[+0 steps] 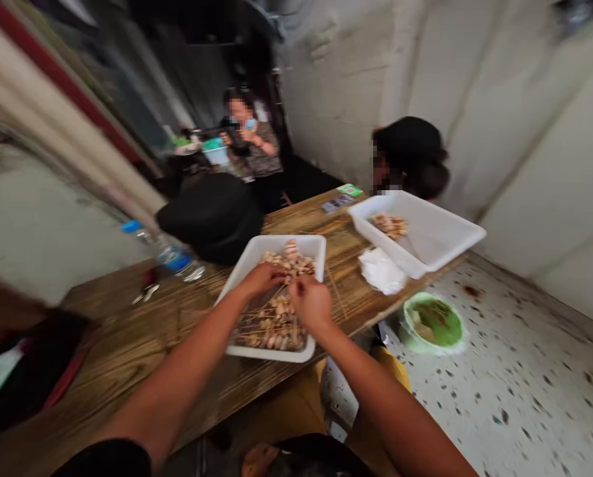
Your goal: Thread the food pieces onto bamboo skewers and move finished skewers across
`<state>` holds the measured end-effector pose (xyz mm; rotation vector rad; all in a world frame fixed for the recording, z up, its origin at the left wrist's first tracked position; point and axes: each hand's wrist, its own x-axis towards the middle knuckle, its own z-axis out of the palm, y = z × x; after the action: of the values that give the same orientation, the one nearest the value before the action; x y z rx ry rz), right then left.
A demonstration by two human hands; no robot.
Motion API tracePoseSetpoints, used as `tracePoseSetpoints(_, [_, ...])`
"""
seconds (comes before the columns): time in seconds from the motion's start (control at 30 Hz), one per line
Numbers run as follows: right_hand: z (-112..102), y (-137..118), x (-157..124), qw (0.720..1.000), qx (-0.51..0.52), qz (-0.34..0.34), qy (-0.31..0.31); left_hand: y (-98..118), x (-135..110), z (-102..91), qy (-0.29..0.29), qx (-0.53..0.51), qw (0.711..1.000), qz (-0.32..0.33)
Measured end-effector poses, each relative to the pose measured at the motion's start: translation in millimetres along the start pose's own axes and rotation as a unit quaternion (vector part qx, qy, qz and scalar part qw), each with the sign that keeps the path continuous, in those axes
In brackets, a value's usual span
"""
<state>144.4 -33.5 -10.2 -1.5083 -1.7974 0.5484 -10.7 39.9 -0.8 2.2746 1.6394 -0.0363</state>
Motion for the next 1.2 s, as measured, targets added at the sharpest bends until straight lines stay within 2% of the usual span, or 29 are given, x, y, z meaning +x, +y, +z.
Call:
tracePoseSetpoints(0.07, [8, -3, 0, 0.998, 0.051, -0.003, 0.044, -25, -13, 1.4, 0.048, -0.030, 0.998, -0.022])
tracePoseSetpoints(0.13, [4, 4, 1, 0.992, 0.080, 0.010, 0.096, -26, -13, 3.0, 0.059, -0.033, 0.997, -0.033])
tracePoseSetpoints(0.2, [-2, 9, 2, 0.989, 0.091, 0.017, 0.116, -17, -10, 4.0, 0.015, 0.001, 0.998, -0.059])
tracePoseSetpoints(0.27, [-3, 11, 2, 0.989, 0.088, 0.019, 0.117, -7, -10, 5.7, -0.032, 0.036, 0.995, -0.086])
tracePoseSetpoints(0.33, [-1, 10, 1, 0.991, 0.077, 0.015, 0.110, -1, -10, 8.2, -0.046, 0.045, 0.993, -0.104])
tracePoseSetpoints(0.43, [1, 7, 1, 0.992, 0.063, 0.010, 0.107, 1, -11, 9.4, -0.037, 0.033, 0.993, -0.112])
tracePoseSetpoints(0.57, [-1, 5, 0, 0.993, 0.051, 0.005, 0.111, -5, -16, 1.8, -0.022, 0.021, 0.994, -0.104])
tracePoseSetpoints(0.63, [-2, 5, 0, 0.992, 0.048, 0.002, 0.115, -11, -19, -2.4, -0.007, -0.014, 0.995, -0.103])
tracePoseSetpoints(0.7, [-2, 4, 0, 0.992, 0.047, -0.004, 0.117, -17, -20, -3.9, 0.033, -0.080, 0.991, -0.104])
tracePoseSetpoints(0.83, [1, 7, 1, 0.990, 0.052, -0.017, 0.127, -27, -15, -0.8, 0.126, -0.246, 0.954, -0.118])
tracePoseSetpoints(0.97, [5, 11, 1, 0.991, 0.019, -0.045, 0.127, -26, -11, -0.5, 0.163, -0.403, 0.891, -0.131])
tracePoseSetpoints(1.07, [8, 9, 1, 0.991, -0.069, -0.081, 0.076, -20, -12, -2.9, 0.197, -0.460, 0.858, -0.116])
tracePoseSetpoints(1.2, [9, -2, 0, 0.967, -0.227, -0.111, -0.021, -12, -15, -3.9, 0.236, -0.470, 0.846, -0.082])
